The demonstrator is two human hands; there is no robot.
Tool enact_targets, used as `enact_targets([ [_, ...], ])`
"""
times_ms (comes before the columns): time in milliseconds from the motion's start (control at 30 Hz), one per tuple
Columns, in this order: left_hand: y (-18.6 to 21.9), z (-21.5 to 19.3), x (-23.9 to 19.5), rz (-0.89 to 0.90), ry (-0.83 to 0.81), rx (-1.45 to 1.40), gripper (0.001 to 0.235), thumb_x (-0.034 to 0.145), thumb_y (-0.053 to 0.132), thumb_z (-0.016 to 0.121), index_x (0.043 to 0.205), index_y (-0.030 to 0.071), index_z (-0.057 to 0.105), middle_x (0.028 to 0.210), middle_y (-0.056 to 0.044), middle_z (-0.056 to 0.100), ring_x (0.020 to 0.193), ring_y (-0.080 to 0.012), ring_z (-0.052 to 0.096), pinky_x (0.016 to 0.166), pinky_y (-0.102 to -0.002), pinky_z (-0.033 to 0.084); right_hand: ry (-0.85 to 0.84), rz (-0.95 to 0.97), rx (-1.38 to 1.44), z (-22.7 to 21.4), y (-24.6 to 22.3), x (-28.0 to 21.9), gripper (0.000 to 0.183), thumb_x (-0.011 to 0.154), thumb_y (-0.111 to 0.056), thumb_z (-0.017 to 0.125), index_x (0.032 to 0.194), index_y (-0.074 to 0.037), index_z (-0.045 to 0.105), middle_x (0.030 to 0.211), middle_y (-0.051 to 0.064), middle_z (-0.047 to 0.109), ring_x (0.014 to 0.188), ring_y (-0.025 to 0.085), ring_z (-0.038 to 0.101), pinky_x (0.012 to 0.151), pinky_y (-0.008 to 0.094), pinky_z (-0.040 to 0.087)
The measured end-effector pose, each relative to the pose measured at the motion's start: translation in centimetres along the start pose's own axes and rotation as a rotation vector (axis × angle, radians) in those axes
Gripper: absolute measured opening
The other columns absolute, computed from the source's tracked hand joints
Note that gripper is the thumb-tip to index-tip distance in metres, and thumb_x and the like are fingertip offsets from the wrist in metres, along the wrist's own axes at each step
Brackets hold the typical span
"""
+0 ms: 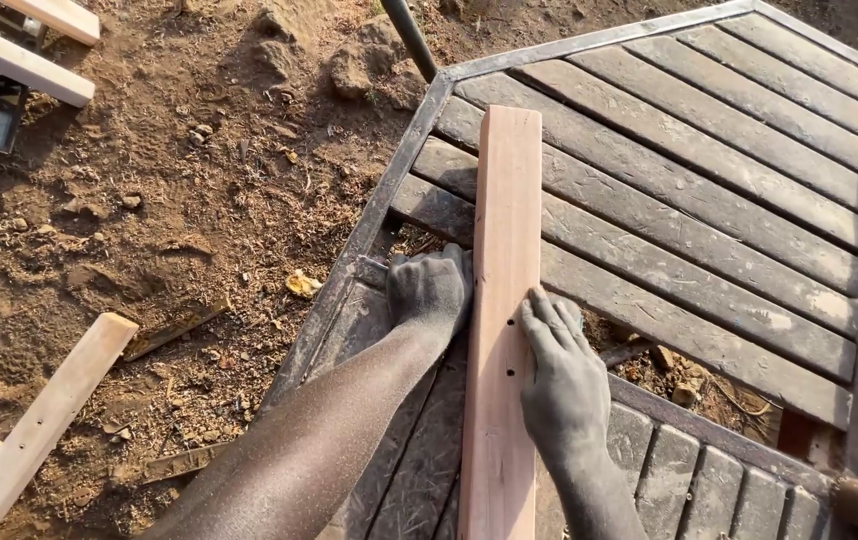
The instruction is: A person is manually sanding a wooden plank using a piece of sandpaper on a metal work surface.
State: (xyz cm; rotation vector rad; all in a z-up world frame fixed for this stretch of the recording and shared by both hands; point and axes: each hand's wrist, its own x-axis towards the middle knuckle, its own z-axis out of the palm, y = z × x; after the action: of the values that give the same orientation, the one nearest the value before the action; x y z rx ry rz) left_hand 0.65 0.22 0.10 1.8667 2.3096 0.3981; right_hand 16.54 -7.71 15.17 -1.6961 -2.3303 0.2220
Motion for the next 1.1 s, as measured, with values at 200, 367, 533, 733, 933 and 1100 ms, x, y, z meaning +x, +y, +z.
enact_targets([
  [200, 0.2, -3.4, -0.4, 0.019, 0.005, -0.088, 0.031, 0.100, 0.027, 0.047, 0.082, 0.017, 0.071, 0.066, -0.008, 0.074, 0.074, -0.0312, 0.077, 0.082, -0.050, 0.055, 0.088, -0.029, -0.057, 3.0, 3.2, 10.9, 0.039, 0.099, -0.012, 0.057, 0.135, -0.018, 0.069, 0.150, 0.003, 0.061, 0.132, 0.033, 0.060, 0.104, 0.044, 0.054],
  [367, 1.4, -8.0, -1.1, -0.029, 0.134, -0.340, 0.033, 0.100, 0.036, 0.054, 0.078, 0.013, 0.063, 0.061, -0.012, 0.069, 0.070, -0.0375, 0.074, 0.077, -0.049, 0.057, 0.028, -0.002, -0.102, 7.0, 7.6, 21.2, 0.041, 0.103, -0.025, 0.054, 0.142, -0.033, 0.064, 0.155, -0.012, 0.053, 0.137, 0.024, 0.054, 0.107, 0.041, 0.051],
  [533, 0.8, -4.4, -0.6, 0.077, 0.209, -0.129, 0.034, 0.098, 0.042, 0.055, 0.072, 0.020, 0.063, 0.059, -0.002, 0.069, 0.063, -0.0251, 0.074, 0.072, -0.047, 0.051, -0.086, 0.093, -0.154, 9.4, 9.1, 28.5, 0.040, 0.103, -0.038, 0.050, 0.141, -0.047, 0.059, 0.153, -0.025, 0.046, 0.136, 0.016, 0.051, 0.106, 0.043, 0.049],
  [733, 0.5, -5.0, -1.0, 0.036, 0.122, -0.176, 0.036, 0.100, 0.042, 0.051, 0.077, 0.018, 0.066, 0.060, -0.005, 0.071, 0.068, -0.0283, 0.075, 0.073, -0.047, 0.051, -0.005, -0.018, -0.052, 4.7, 3.3, 21.8, 0.046, 0.102, -0.017, 0.052, 0.148, -0.018, 0.060, 0.155, 0.005, 0.054, 0.138, 0.035, 0.052, 0.111, 0.056, 0.045],
  [933, -0.7, 0.8, 0.6, 0.012, 0.042, -0.063, 0.031, 0.098, 0.040, 0.052, 0.082, 0.022, 0.072, 0.062, -0.005, 0.072, 0.069, -0.0270, 0.077, 0.082, -0.048, 0.054, -0.006, -0.119, -0.096, 1.5, -0.2, 3.1, 0.062, 0.085, -0.008, 0.059, 0.147, -0.014, 0.059, 0.157, 0.006, 0.054, 0.139, 0.038, 0.052, 0.110, 0.060, 0.044],
  [1100, 0.6, -2.4, 0.5, -0.009, 0.102, -0.040, 0.063, 0.108, 0.030, 0.036, 0.061, 0.010, 0.074, 0.064, -0.014, 0.074, 0.056, -0.0303, 0.072, 0.075, -0.047, 0.053, -0.031, -0.190, -0.196, -0.3, -3.4, -18.5, 0.075, 0.084, -0.028, 0.040, 0.158, -0.017, 0.039, 0.165, 0.001, 0.038, 0.156, 0.022, 0.030, 0.127, 0.044, 0.020],
])
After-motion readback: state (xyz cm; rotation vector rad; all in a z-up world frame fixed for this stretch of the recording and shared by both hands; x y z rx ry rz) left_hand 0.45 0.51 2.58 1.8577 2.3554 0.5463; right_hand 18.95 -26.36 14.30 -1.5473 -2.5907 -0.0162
